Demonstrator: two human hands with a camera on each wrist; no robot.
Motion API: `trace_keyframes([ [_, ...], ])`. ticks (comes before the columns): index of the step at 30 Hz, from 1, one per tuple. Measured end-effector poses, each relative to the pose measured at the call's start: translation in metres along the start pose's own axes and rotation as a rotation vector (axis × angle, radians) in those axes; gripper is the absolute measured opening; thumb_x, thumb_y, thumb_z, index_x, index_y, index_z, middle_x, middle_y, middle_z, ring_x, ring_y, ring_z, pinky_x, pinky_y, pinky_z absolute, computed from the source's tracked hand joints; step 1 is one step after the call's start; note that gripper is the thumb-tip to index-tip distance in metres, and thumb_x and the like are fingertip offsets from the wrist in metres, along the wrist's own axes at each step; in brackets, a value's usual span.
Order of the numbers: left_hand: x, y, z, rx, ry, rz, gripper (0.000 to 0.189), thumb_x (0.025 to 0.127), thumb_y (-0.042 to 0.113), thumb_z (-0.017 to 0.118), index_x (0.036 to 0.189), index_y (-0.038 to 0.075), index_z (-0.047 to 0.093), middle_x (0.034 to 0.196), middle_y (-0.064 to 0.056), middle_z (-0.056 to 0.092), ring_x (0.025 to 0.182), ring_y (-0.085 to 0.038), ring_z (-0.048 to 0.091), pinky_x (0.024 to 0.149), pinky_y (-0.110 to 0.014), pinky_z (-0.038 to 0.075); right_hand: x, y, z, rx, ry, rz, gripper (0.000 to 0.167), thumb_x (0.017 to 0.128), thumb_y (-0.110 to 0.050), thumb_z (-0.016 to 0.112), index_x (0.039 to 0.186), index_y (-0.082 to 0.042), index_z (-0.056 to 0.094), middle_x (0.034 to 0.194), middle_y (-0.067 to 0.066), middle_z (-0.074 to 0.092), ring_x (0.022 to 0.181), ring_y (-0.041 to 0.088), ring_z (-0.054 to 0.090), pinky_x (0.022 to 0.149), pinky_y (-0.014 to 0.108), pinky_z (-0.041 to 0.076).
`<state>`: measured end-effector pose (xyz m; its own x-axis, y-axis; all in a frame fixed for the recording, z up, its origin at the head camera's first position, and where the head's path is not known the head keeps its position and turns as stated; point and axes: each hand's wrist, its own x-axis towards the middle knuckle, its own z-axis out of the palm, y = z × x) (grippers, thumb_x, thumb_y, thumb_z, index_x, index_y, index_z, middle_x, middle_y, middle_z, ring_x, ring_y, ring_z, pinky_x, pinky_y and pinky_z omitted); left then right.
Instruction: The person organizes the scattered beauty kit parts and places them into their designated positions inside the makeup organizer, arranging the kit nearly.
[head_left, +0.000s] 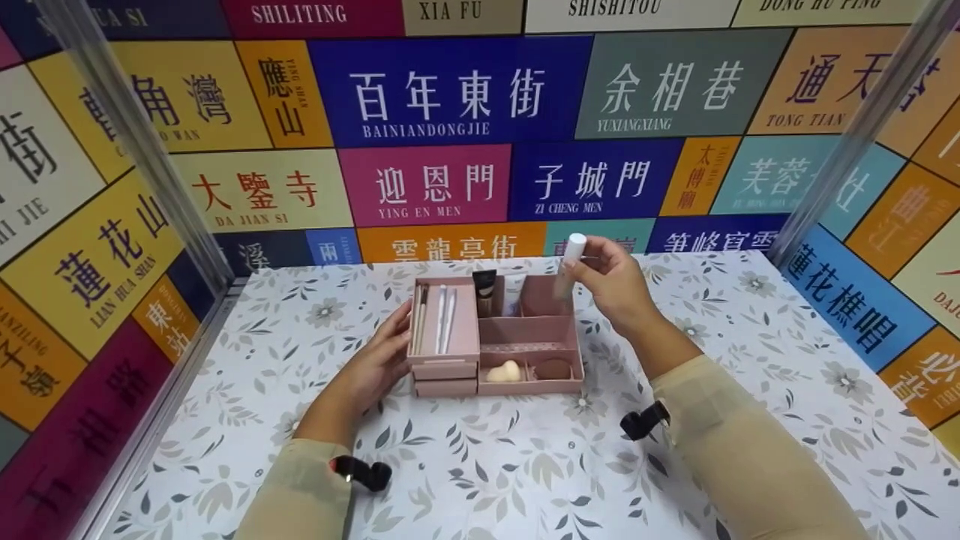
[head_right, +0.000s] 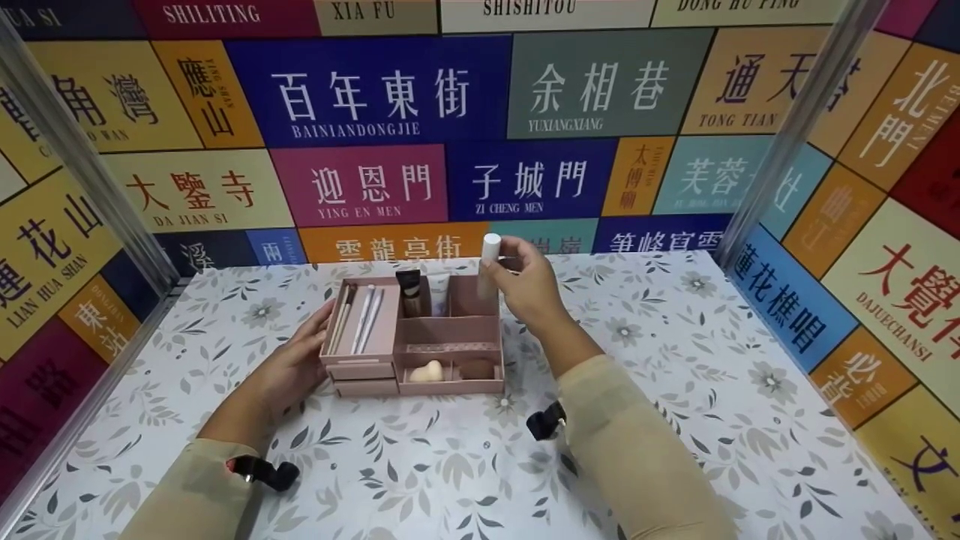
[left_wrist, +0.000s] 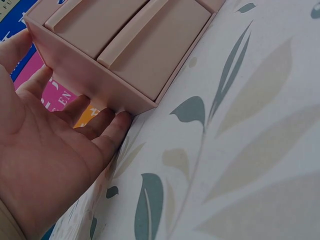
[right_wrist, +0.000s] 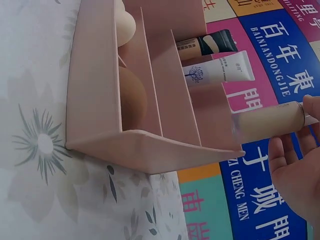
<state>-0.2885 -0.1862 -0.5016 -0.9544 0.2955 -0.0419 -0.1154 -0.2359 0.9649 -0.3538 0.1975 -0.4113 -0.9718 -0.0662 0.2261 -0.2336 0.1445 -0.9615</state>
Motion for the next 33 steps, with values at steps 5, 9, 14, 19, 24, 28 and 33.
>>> trace_keyframes([
  [5,0.000,0.000,0.001,0.006,0.002,0.002,0.066,0.112,0.024,0.050,0.172,0.032,0.023,0.181,-0.007,0.013,0.164,-0.036,0.028,0.130,-0.053,0.033,0.004,0.005,0.005,0.000,-0.039,-0.003,0.049,0.101,-0.017,0.075,0.146,-0.012,0.057,0.131,0.007,0.066,0.119,0.022,0.064,0.098,0.026,0.057],
  [9,0.000,0.001,0.001,0.009,0.011,-0.001,0.066,0.111,0.025,0.052,0.171,0.034,0.026,0.181,-0.006,0.015,0.164,-0.036,0.029,0.130,-0.053,0.033,0.005,0.009,0.007,-0.028,-0.061,-0.027,0.054,0.101,-0.015,0.075,0.151,-0.015,0.055,0.132,0.011,0.064,0.118,0.024,0.064,0.095,0.026,0.057],
  [14,-0.001,0.001,0.001,0.015,0.016,-0.006,0.065,0.111,0.026,0.053,0.170,0.037,0.028,0.181,-0.004,0.015,0.164,-0.035,0.029,0.130,-0.055,0.032,0.005,0.015,0.010,-0.070,-0.063,-0.030,0.052,0.100,-0.015,0.076,0.149,-0.014,0.060,0.129,0.014,0.068,0.113,0.022,0.065,0.090,0.024,0.058],
  [19,-0.001,0.001,0.000,0.022,0.014,-0.010,0.066,0.111,0.027,0.053,0.170,0.039,0.027,0.181,-0.004,0.014,0.165,-0.034,0.027,0.131,-0.055,0.031,0.006,0.021,0.013,-0.096,-0.035,-0.017,0.048,0.098,-0.014,0.078,0.144,-0.010,0.064,0.127,0.014,0.071,0.112,0.018,0.067,0.089,0.020,0.058],
  [24,0.000,0.001,0.000,0.027,0.006,-0.012,0.065,0.112,0.027,0.052,0.171,0.037,0.025,0.182,-0.005,0.013,0.165,-0.035,0.027,0.130,-0.053,0.033,0.005,0.024,0.015,-0.218,-0.028,0.008,0.045,0.097,-0.021,0.080,0.139,-0.009,0.069,0.127,0.014,0.074,0.112,0.020,0.069,0.089,0.019,0.057],
  [28,-0.001,0.000,0.000,0.024,-0.004,-0.013,0.064,0.113,0.027,0.049,0.172,0.034,0.024,0.181,-0.005,0.013,0.165,-0.035,0.027,0.127,-0.050,0.036,0.004,0.024,0.017,-0.325,-0.030,0.034,0.044,0.094,-0.023,0.082,0.136,-0.012,0.073,0.125,0.012,0.078,0.112,0.023,0.073,0.086,0.021,0.057],
  [33,-0.001,0.001,0.000,0.017,0.008,-0.021,0.064,0.112,0.026,0.051,0.170,0.037,0.027,0.181,-0.002,0.015,0.165,-0.033,0.028,0.130,-0.052,0.033,0.002,0.021,0.022,-0.392,-0.037,0.056,0.043,0.091,-0.023,0.084,0.132,-0.012,0.076,0.120,0.012,0.080,0.111,0.025,0.075,0.084,0.027,0.062],
])
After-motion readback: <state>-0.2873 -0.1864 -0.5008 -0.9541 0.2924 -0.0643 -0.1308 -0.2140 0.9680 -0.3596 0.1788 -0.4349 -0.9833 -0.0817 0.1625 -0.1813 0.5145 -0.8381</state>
